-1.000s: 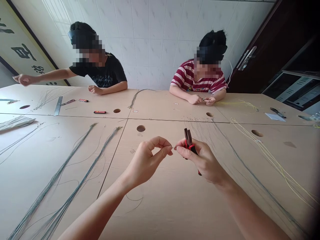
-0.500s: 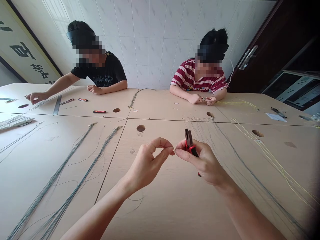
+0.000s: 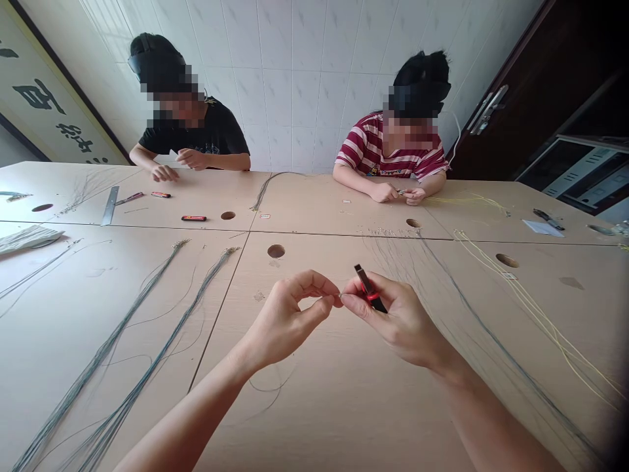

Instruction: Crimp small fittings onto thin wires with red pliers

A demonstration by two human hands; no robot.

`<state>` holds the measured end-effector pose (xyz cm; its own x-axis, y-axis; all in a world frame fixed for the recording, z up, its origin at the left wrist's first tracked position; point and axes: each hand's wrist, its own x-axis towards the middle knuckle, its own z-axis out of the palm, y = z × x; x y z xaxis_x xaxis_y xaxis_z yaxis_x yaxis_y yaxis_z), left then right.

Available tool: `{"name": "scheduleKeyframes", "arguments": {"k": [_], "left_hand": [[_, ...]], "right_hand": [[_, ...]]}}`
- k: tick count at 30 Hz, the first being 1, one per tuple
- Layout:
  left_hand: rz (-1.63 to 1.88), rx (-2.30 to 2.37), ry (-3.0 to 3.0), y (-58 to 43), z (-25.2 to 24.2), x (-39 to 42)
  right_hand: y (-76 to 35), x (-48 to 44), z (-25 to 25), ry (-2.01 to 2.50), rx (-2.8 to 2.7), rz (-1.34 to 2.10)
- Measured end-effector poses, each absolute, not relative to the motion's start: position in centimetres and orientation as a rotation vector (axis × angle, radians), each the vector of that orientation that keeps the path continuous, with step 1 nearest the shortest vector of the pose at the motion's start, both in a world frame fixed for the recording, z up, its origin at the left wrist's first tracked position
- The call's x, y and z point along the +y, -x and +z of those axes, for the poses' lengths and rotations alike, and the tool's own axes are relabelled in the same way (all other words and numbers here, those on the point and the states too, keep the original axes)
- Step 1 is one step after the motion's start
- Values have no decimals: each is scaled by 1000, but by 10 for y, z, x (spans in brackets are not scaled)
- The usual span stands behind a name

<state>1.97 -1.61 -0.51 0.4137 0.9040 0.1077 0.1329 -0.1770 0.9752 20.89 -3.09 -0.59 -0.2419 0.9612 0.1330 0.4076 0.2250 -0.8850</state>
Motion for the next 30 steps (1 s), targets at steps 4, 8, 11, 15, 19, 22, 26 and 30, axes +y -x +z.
{"name": "scheduleKeyframes", "arguments": {"k": [4, 8, 11, 15, 19, 22, 26, 30], "left_hand": [[890, 902, -1573, -18, -4, -15], [827, 867, -1501, -16, -5, -14], [812, 867, -1476, -16, -5, -13], [800, 885, -1447, -16, -3, -13], [789, 910, -1436, -16, -2, -14], [793, 910, -1423, -17, -3, -13], [797, 895, -1417, -17, -5, -12], [804, 879, -1410, -17, -5, -11]], "right_hand": [[-209, -31, -5, 1267, -1812, 954], [-208, -32, -4, 1253, -1845, 930], [-207, -31, -3, 1261, -1874, 884], [-207, -31, -3, 1280, -1892, 859], [-207, -31, -5, 1285, -1904, 840], [-207, -31, -5, 1284, -1919, 815], [-207, -32, -4, 1279, -1929, 799], [-207, -33, -3, 1260, -1927, 808]]}}
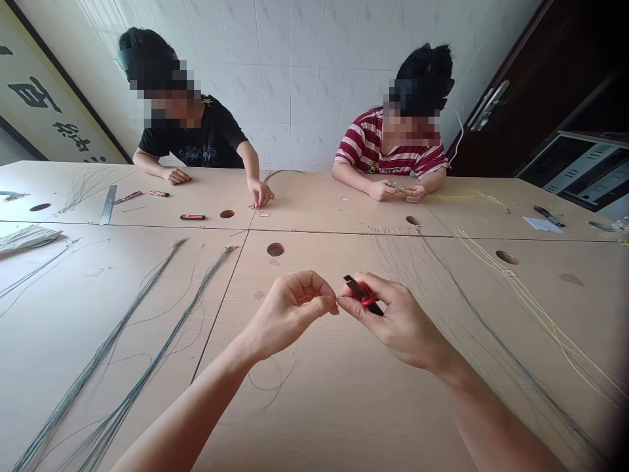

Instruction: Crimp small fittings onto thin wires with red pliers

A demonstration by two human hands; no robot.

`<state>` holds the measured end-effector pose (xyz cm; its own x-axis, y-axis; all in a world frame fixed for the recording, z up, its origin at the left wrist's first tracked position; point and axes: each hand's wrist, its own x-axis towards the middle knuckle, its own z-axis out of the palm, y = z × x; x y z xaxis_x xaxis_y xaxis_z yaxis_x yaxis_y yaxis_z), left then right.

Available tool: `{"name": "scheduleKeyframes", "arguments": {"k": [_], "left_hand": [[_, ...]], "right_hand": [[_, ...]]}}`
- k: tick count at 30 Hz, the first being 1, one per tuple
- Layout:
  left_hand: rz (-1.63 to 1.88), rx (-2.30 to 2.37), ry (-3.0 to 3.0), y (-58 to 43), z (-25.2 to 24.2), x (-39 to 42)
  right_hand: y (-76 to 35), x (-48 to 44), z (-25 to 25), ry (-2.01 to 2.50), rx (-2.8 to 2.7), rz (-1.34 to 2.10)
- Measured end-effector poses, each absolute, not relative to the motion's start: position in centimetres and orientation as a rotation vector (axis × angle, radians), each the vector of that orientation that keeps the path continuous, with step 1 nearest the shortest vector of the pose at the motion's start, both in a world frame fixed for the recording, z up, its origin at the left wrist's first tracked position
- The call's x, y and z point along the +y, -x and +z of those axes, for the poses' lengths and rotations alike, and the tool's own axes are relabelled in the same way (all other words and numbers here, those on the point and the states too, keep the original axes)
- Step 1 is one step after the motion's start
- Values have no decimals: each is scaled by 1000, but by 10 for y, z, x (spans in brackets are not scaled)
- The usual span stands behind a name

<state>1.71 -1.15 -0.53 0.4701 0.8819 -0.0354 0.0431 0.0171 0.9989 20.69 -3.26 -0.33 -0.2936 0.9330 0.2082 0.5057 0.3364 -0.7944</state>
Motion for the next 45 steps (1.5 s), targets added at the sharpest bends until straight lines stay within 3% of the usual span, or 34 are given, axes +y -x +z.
{"name": "scheduleKeyframes", "arguments": {"k": [45], "left_hand": [[771, 867, -1400, -13, -9, -10]], "right_hand": [[-207, -32, -4, 1245, -1938, 812]]}}
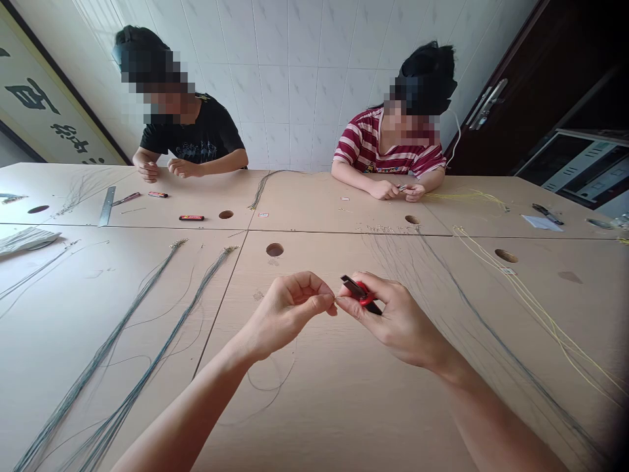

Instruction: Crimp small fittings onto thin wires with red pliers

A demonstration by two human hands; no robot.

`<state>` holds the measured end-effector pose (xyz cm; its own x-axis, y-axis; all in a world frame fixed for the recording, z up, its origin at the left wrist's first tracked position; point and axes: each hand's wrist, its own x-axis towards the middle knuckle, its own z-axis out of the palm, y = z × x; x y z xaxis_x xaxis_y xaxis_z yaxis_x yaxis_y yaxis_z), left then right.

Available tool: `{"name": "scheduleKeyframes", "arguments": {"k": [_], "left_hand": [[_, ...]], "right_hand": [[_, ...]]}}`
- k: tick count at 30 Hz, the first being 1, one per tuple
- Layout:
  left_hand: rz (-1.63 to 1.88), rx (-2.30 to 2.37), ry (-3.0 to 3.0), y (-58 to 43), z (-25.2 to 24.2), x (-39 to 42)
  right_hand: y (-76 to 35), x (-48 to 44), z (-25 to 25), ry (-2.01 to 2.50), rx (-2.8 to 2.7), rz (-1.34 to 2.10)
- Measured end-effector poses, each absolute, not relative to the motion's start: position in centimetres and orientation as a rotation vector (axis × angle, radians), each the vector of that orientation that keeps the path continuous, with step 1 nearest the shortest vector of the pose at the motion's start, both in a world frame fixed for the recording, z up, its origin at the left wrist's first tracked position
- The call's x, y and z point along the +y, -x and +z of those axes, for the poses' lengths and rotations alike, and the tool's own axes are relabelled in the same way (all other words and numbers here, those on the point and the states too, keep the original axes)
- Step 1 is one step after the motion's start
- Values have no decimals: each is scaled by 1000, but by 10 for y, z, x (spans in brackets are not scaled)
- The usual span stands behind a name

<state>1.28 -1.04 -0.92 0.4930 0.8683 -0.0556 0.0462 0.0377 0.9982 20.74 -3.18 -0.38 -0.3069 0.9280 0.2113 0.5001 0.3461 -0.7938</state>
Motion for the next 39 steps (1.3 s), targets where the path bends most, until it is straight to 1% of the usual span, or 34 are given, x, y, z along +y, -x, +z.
{"name": "scheduleKeyframes", "arguments": {"k": [10, 18, 39], "left_hand": [[766, 837, -1422, -13, -6, -11], [748, 979, -1489, -13, -2, -12], [744, 954, -1457, -16, -5, -10]], "right_hand": [[-207, -32, -4, 1246, -1933, 844], [-207, -31, -4, 1235, -1948, 820], [-206, -32, -6, 1190, -2006, 763]]}}
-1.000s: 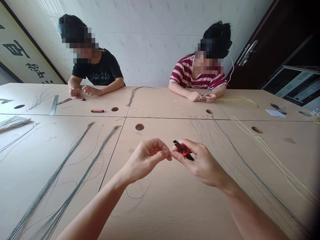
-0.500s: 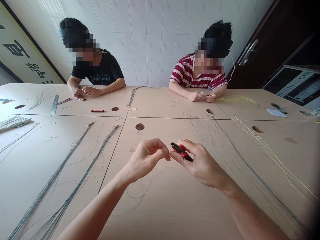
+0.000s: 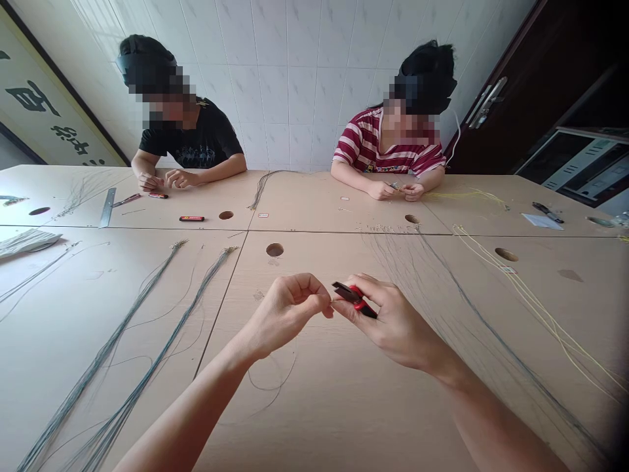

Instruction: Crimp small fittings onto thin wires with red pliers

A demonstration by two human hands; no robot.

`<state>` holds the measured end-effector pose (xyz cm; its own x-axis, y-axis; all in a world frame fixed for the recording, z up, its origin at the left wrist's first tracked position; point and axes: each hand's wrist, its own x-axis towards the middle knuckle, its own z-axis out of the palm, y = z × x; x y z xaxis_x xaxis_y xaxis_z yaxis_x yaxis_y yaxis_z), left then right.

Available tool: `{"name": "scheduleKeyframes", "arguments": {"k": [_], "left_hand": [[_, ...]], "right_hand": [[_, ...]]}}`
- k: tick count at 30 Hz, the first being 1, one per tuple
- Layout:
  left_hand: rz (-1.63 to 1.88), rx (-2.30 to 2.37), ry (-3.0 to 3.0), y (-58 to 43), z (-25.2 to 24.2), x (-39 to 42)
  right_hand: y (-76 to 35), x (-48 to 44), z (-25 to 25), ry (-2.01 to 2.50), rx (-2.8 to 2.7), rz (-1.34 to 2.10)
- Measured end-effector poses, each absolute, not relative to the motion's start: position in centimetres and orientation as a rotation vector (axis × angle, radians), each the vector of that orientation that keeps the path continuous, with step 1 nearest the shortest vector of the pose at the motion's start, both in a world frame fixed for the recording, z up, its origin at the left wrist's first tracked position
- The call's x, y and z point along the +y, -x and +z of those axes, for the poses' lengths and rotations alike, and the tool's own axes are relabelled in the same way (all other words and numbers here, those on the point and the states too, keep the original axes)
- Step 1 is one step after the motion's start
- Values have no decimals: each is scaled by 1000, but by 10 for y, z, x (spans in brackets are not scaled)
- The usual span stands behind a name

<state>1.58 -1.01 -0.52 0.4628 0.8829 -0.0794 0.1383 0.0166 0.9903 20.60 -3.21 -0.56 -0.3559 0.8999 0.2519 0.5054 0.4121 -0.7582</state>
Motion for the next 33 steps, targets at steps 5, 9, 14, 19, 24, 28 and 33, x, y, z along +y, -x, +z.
{"name": "scheduleKeyframes", "arguments": {"k": [5, 9, 14, 19, 24, 28, 33], "left_hand": [[755, 932, -1470, -15, -7, -9], [750, 916, -1478, -15, -8, -9], [733, 891, -1480, -15, -9, -8], [720, 866, -1483, -12, -11, -8], [701, 893, -1529, -10, -4, -8], [772, 946, -1598, -10, 0, -9], [806, 959, -1630, -10, -2, -10]], "right_hand": [[-206, -31, -7, 1177, -2014, 737], [-207, -32, -8, 1182, -2029, 722], [-206, -33, -5, 1182, -2036, 721], [-206, -32, -5, 1196, -2026, 760], [-208, -32, -3, 1199, -1934, 912], [-208, -31, -2, 1215, -1884, 984], [-208, -30, -2, 1207, -1879, 997]]}}
